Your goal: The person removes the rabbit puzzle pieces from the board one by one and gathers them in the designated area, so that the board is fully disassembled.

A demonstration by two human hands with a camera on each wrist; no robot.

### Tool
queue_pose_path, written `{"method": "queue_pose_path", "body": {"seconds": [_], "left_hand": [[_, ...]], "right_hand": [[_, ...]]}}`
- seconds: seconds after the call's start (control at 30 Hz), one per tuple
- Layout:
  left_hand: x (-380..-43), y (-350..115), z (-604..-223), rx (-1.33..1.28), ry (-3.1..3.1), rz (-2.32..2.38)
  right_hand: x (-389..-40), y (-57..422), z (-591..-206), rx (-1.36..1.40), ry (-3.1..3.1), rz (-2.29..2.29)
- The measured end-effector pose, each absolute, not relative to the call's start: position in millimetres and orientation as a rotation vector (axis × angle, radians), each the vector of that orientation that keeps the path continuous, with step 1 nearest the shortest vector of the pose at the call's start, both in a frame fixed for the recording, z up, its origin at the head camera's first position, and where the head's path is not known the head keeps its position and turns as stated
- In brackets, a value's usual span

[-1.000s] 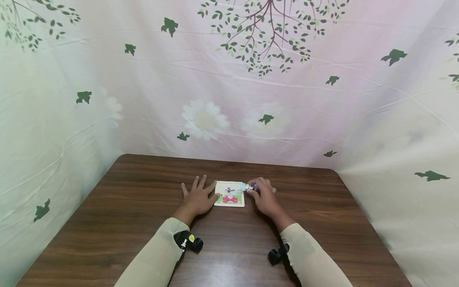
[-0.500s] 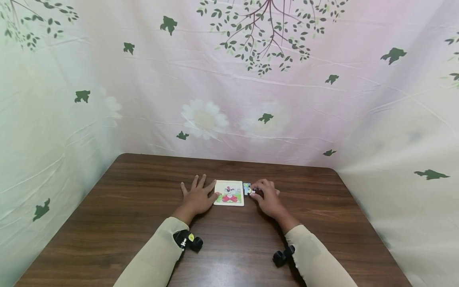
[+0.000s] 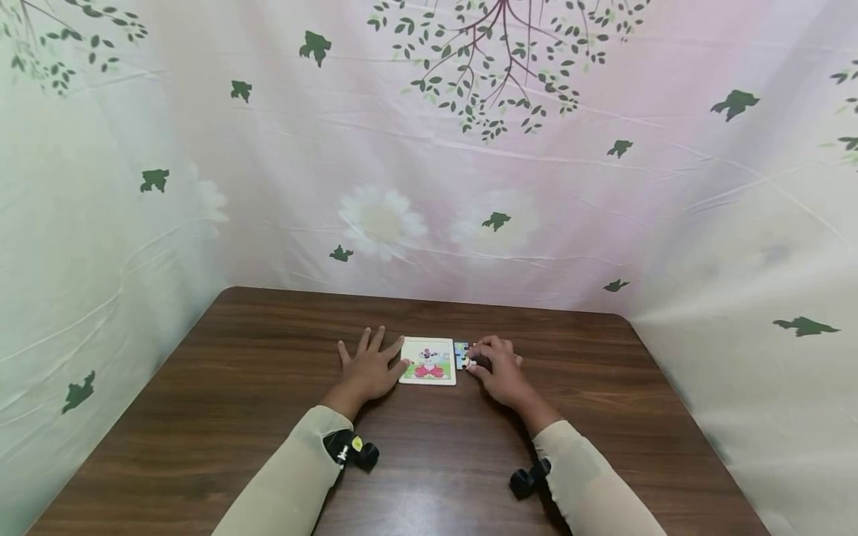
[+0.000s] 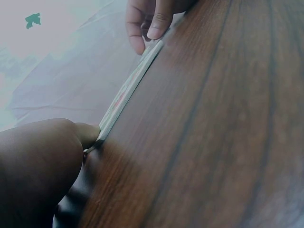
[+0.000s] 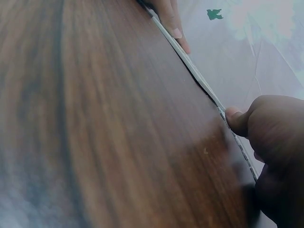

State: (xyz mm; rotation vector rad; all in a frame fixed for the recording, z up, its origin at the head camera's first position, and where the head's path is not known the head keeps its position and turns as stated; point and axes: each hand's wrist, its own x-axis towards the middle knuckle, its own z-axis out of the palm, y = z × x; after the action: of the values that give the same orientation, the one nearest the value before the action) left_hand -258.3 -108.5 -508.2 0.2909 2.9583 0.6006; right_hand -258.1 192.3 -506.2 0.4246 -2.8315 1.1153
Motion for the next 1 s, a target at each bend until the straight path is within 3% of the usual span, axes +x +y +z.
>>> {"method": "queue_pose_path", "body": {"seconds": [1.0], "left_hand": [[-255.6,-108.2,-506.5,0.291,2.981,0.58]], "right_hand": [[-261.4,187.9,-509.3,0.453,-2.783,1.11]]}}
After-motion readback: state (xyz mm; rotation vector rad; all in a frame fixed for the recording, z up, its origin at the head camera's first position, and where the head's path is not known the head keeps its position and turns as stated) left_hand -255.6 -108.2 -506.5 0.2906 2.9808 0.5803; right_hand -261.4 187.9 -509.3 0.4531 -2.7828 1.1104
